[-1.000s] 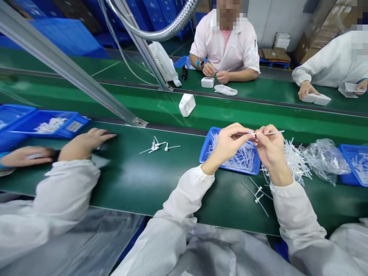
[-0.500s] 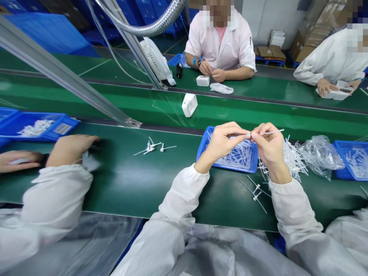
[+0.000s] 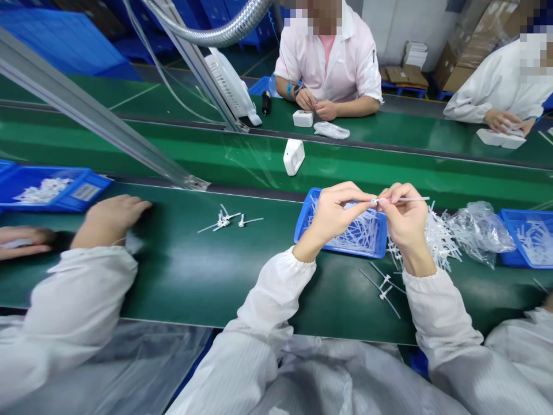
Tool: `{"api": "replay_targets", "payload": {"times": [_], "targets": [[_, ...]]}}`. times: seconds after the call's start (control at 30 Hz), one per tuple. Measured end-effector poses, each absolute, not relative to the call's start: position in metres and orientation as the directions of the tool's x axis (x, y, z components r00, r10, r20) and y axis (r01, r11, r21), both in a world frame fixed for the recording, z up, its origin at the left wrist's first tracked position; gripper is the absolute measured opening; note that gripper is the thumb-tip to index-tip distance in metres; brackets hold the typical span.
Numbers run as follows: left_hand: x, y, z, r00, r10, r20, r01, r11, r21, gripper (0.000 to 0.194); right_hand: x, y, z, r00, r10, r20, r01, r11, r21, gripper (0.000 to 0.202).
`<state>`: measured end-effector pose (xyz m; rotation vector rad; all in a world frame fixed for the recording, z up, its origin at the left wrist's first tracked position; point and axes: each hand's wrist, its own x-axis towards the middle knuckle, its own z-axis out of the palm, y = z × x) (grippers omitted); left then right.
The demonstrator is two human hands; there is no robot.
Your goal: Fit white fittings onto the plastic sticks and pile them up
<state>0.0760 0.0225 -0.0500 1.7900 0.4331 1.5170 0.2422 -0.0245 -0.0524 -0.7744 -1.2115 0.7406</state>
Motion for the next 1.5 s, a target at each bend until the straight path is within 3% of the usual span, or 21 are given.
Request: {"api": "replay_targets", "payload": {"times": [0.2, 0.47, 0.63, 0.73, 0.87, 0.97, 1.07, 1.13, 1.23, 1.3, 1.33, 1.43, 1.5], "targets": [[0.075, 0.021, -0.048, 0.279, 0.656, 0.701, -0.205, -0.672, 0.711, 0.005, 0.246, -0.026, -0.053, 0.151, 0.841, 0.52, -0.108, 0.537, -0.837, 0.032], [0.076, 0.02, -0.05, 0.308, 0.69, 0.655, -0.215, -0.62, 0.755, 0.003, 0.248, -0.029, -0.048, 0.146, 0.85, 0.506, 0.017, 0.51, -0.86, 0.028], [0.084, 0.013, -0.055, 0.466, 0.711, 0.526, -0.086, -0.556, 0.827, 0.022, 0.263, -0.028, -0.036, 0.201, 0.841, 0.502, 0.151, 0.48, -0.864, 0.034], [0.064, 0.023, -0.065, 0.478, 0.733, 0.484, 0.053, -0.574, 0.817, 0.028, 0.297, -0.039, -0.019, 0.19, 0.868, 0.459, 0.32, 0.387, -0.865, 0.037], [-0.017, 0.045, -0.097, 0.245, 0.855, 0.457, 0.401, -0.518, 0.756, 0.026, 0.367, -0.063, -0.009, -0.018, 0.941, 0.338, 0.531, 0.295, -0.795, 0.051], [-0.097, 0.055, -0.128, 0.061, 0.948, 0.311, 0.723, -0.257, 0.642, 0.036, 0.401, -0.079, -0.009, -0.087, 0.972, 0.22, 0.699, 0.217, -0.681, 0.067], [-0.159, 0.057, -0.154, -0.098, 0.989, 0.114, 0.889, 0.035, 0.456, 0.042, 0.388, -0.08, -0.004, -0.025, 0.959, 0.283, 0.84, 0.174, -0.514, 0.073], [-0.18, 0.057, -0.162, -0.117, 0.992, 0.054, 0.894, 0.082, 0.441, 0.033, 0.357, -0.068, -0.004, -0.112, 0.962, 0.249, 0.851, 0.222, -0.476, 0.062], [-0.178, 0.059, -0.16, -0.095, 0.995, 0.005, 0.87, 0.081, 0.487, 0.021, 0.298, -0.043, -0.022, -0.377, 0.926, -0.04, 0.817, 0.311, -0.486, 0.043], [-0.158, 0.062, -0.149, -0.061, 0.998, 0.003, 0.839, 0.049, 0.542, 0.026, 0.262, -0.028, -0.048, -0.419, 0.886, -0.198, 0.864, 0.322, -0.387, 0.028], [-0.144, 0.064, -0.14, -0.039, 0.999, 0.019, 0.799, 0.02, 0.601, 0.03, 0.247, -0.023, -0.062, -0.385, 0.899, -0.21, 0.889, 0.299, -0.348, 0.021], [-0.094, 0.067, -0.101, 0.024, 0.988, 0.153, 0.495, -0.144, 0.857, 0.031, 0.219, -0.016, -0.099, -0.302, 0.934, -0.19, 0.93, 0.245, -0.274, 0.019], [-0.059, 0.063, -0.07, 0.033, 0.954, 0.298, 0.234, -0.297, 0.926, 0.032, 0.214, -0.015, -0.112, -0.289, 0.942, -0.173, 0.939, 0.243, -0.243, 0.024]]}}
